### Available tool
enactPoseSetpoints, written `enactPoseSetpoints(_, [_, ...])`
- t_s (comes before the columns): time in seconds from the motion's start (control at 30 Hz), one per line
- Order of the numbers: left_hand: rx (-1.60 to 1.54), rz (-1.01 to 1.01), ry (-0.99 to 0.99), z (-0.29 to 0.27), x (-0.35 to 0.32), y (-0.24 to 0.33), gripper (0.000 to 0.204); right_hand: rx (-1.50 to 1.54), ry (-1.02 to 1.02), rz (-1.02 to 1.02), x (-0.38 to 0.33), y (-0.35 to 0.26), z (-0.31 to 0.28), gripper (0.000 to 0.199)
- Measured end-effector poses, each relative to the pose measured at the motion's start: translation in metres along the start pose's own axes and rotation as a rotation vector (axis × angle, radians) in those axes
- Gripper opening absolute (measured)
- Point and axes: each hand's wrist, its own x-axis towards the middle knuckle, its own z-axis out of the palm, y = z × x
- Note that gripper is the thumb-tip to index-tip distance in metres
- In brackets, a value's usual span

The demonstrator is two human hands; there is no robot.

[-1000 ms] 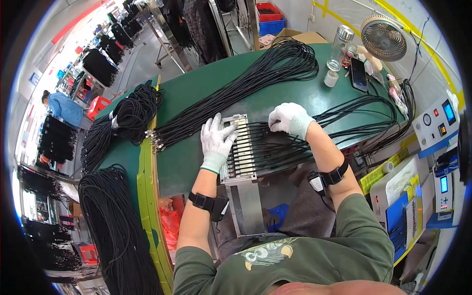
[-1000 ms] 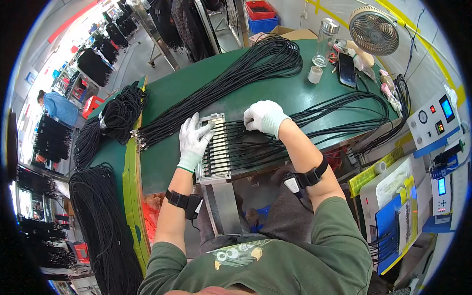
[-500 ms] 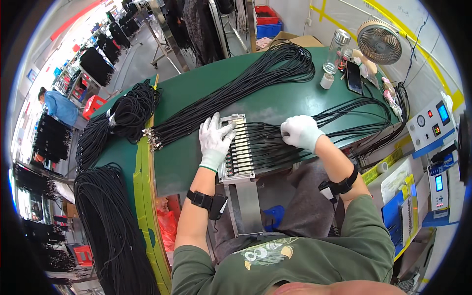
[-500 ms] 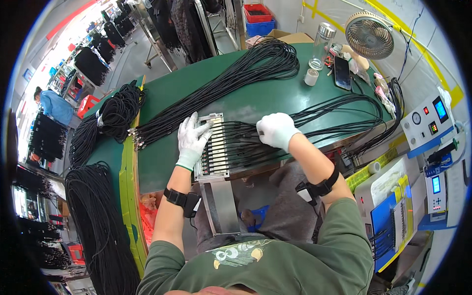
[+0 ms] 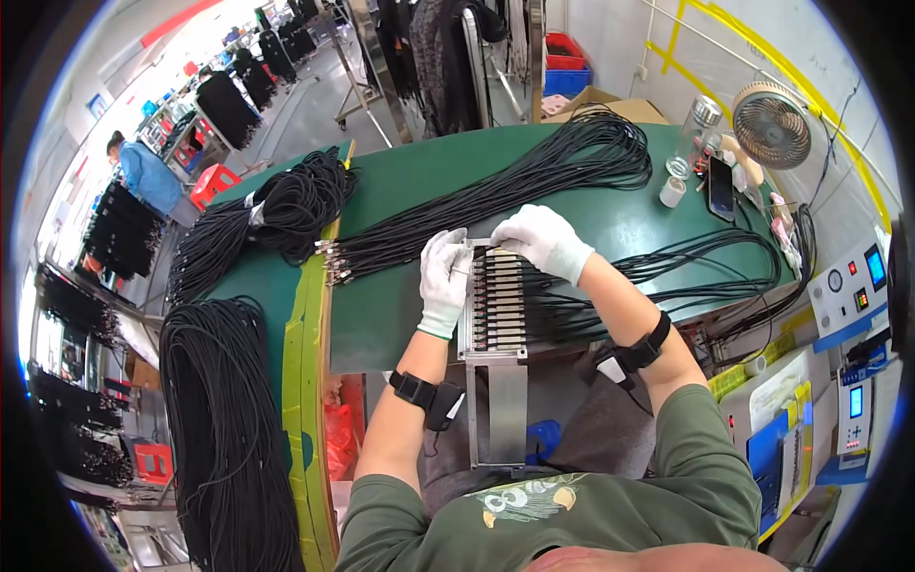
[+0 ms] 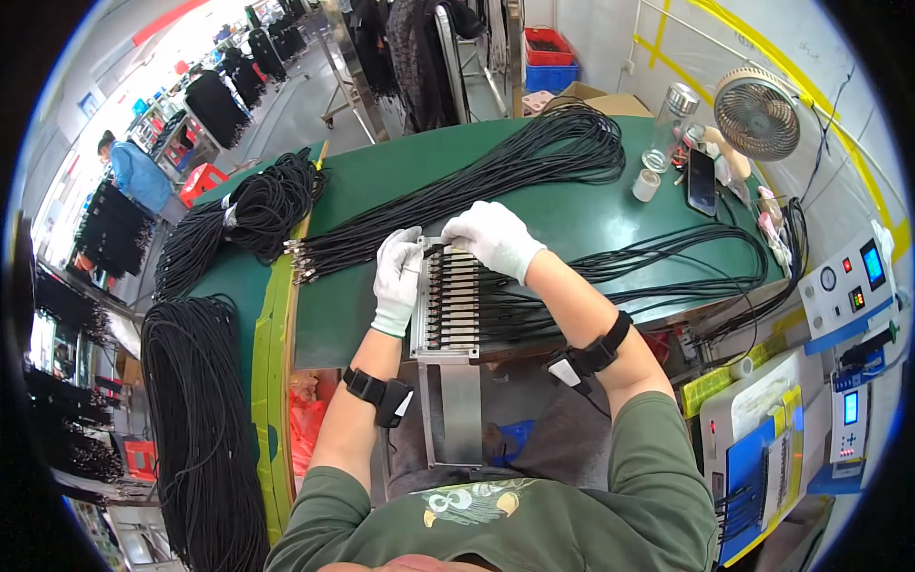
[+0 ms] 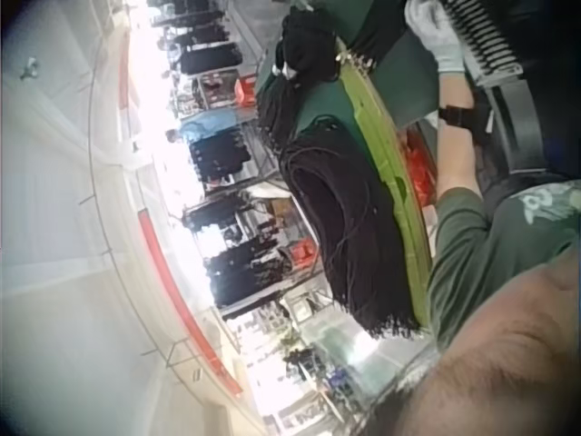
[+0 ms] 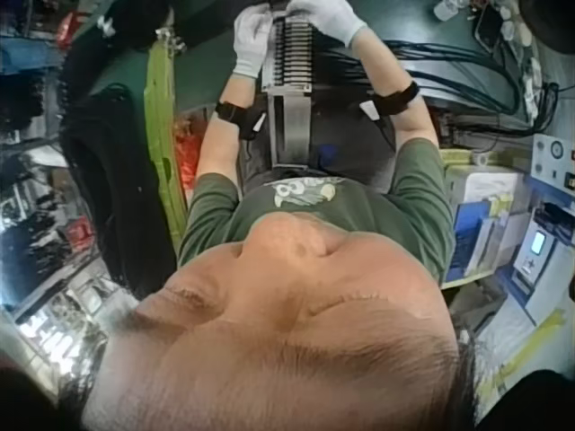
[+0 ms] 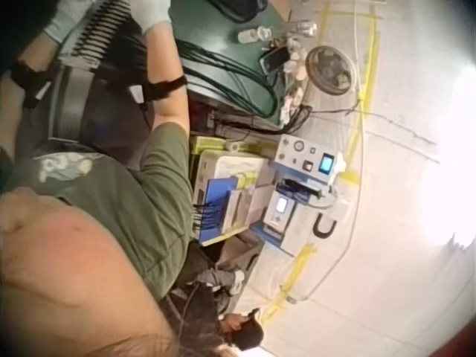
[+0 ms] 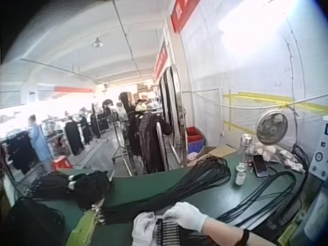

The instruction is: Inserting and organizing multiple wire bundles into a connector jig on a factory workbench.

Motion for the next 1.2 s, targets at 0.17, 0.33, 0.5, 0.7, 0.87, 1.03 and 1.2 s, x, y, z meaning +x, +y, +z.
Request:
enactPoseSetpoints(0.17, [0.006,0.068,-0.02,-0.004,0.006,0.009,0.016,-0.001,-0.045,0.072,0.008,-0.012,0.038,0.021])
enactPoseSetpoints(0.33, [0.195,0.101,-0.078,-0.01,0.012,0.02,0.014,0.137,-0.139,0.194,0.004,-0.009,0.023,0.024])
enactPoseSetpoints(0.5, [0.082,-0.001,-0.072,-0.002,0.012,0.014,0.018,0.006,-0.08,0.175,0.005,-0.013,0.025,0.021])
enactPoseSetpoints(0.7, [0.056,0.037,0.025,-0.005,0.009,0.01,0.02,-0.131,-0.012,0.011,0.004,-0.022,0.035,0.02])
enactPoseSetpoints(0.87, [0.206,0.062,0.058,-0.007,0.008,0.015,0.018,0.353,-0.049,0.198,-0.014,0.007,0.017,0.019])
enactPoseSetpoints(1.03, [0.253,-0.149,0.141,-0.007,0.01,0.013,0.019,0.309,-0.019,0.386,-0.015,0.016,0.014,0.017])
enactPoseSetpoints(1.2, [0.338,-0.11,0.174,-0.008,0.01,-0.008,0.022,-0.017,0.014,0.247,-0.004,0.006,0.017,0.017])
